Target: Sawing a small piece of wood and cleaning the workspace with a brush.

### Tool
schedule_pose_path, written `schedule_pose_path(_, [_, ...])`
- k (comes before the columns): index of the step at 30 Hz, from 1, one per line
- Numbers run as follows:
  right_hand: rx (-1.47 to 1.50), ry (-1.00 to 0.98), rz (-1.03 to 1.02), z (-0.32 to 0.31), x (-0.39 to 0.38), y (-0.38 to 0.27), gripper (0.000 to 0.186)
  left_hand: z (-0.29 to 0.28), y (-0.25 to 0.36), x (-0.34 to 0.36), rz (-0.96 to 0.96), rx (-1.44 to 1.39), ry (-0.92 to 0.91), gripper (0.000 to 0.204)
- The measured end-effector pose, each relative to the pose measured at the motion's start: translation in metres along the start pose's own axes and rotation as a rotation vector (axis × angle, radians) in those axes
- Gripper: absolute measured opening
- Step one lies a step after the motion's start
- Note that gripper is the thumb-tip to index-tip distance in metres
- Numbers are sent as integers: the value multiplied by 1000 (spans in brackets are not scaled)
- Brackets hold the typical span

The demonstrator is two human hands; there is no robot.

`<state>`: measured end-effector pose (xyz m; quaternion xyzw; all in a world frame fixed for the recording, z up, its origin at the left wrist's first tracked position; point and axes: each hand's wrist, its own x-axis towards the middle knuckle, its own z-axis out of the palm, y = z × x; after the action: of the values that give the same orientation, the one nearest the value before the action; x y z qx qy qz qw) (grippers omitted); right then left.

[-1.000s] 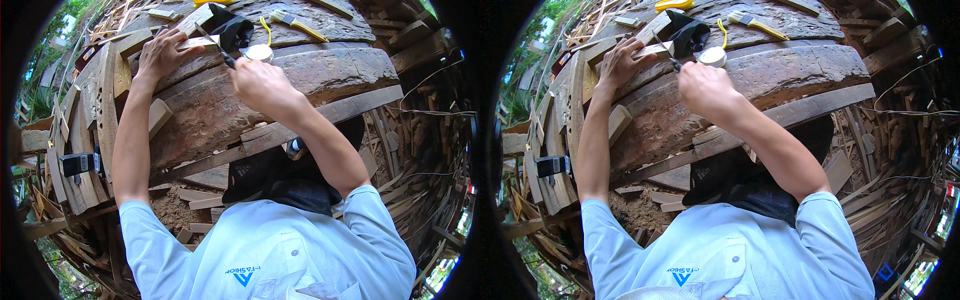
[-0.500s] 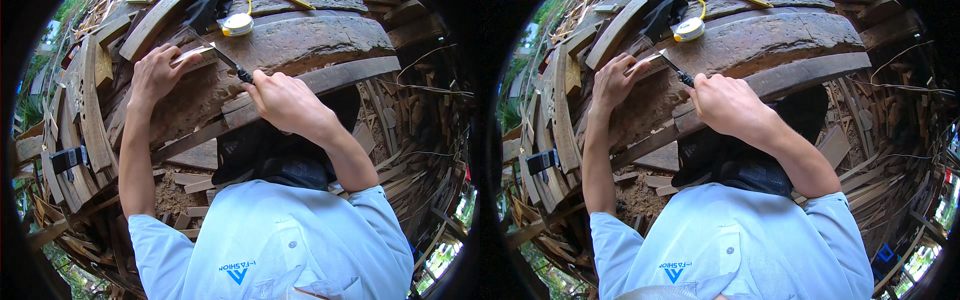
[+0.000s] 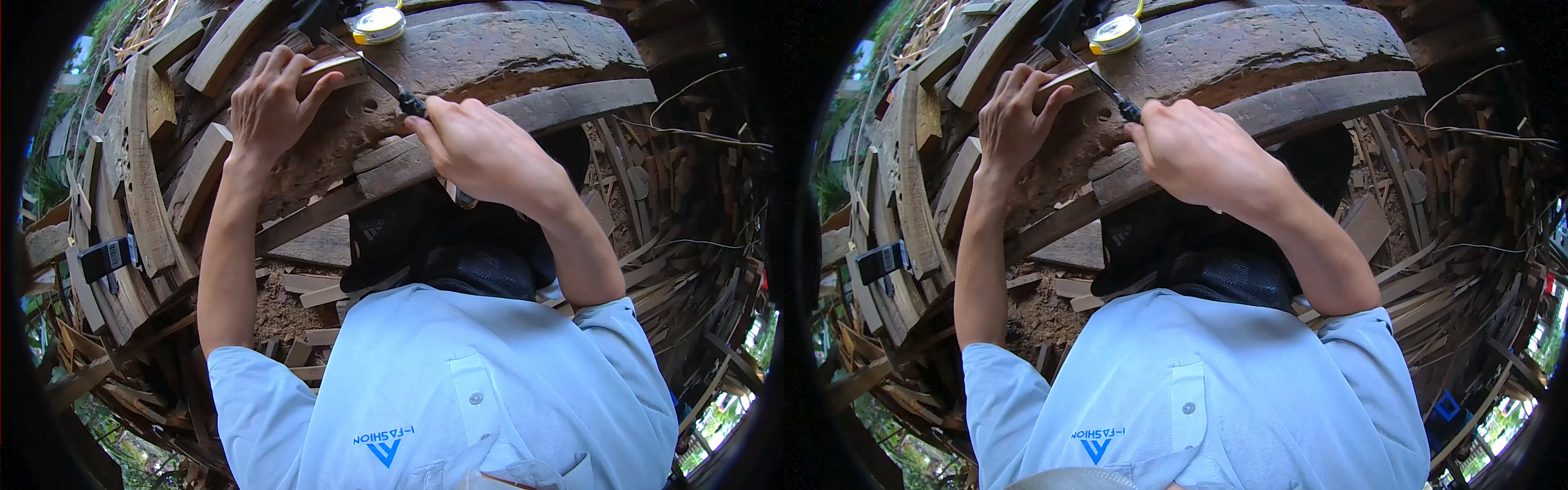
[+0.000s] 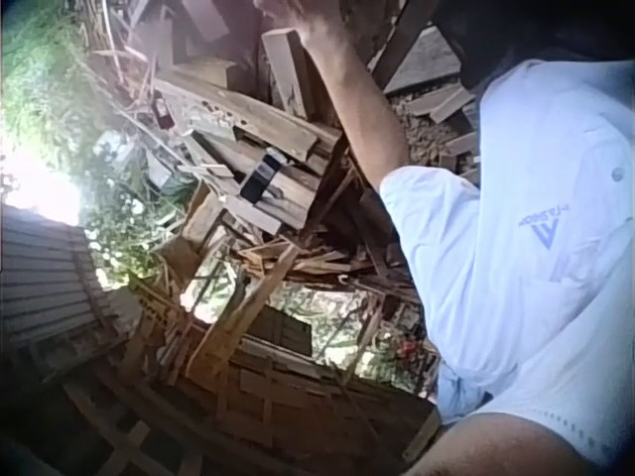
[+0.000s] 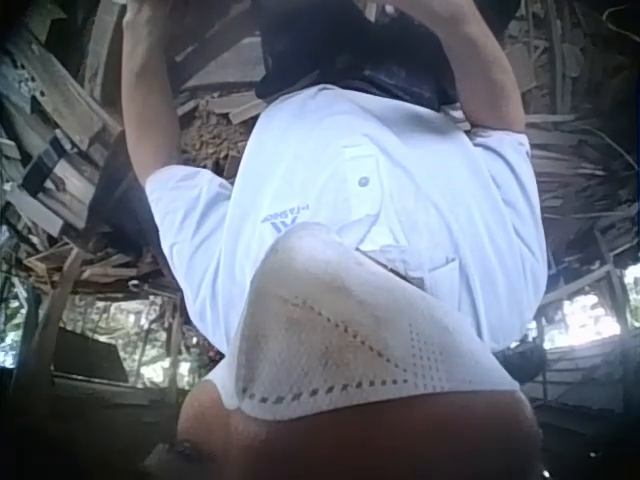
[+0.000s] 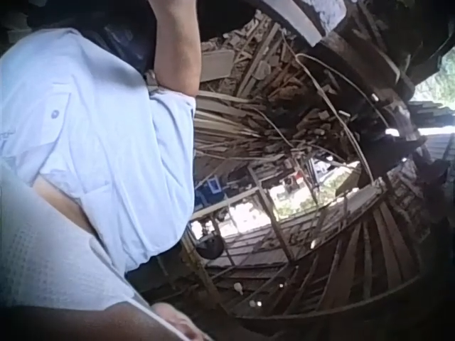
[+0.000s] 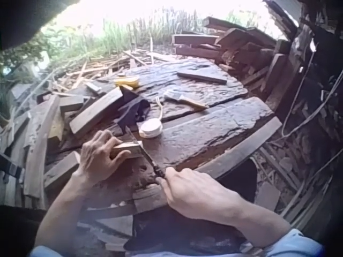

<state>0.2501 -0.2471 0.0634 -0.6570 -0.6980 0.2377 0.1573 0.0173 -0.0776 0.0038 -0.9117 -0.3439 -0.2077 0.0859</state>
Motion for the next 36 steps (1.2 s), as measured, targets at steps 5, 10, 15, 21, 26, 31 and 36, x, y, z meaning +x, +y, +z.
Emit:
schedule_pose_path(5, [-16,-9,35,1,3,-12,37,1,-8,11,42,61,0,55])
schedule_pose_path(10, [-32,-77,144,-2,-16,-20,34,3,-11,8,88,54,0,59])
schedule_pose_path(15, [-92,162,-99,8,-2,-8,29,7,-12,19,72,36,-5,64])
schedule_pose_path(21, [-36,126,-20,15,-17,-17,30,-1,-24,9,6,98,-77,71])
schedule_pose_path(26, [-2,74,40,9,3,-15,34,7,-14,15,54,100,-1,70])
schedule_pose_path(31, [-38,85,32,19,4,-22,33,4,-15,4,11,93,9,68])
schedule_pose_path(36, [-70,29,176,21,-6,-22,37,10,-13,10,4,66,35,76])
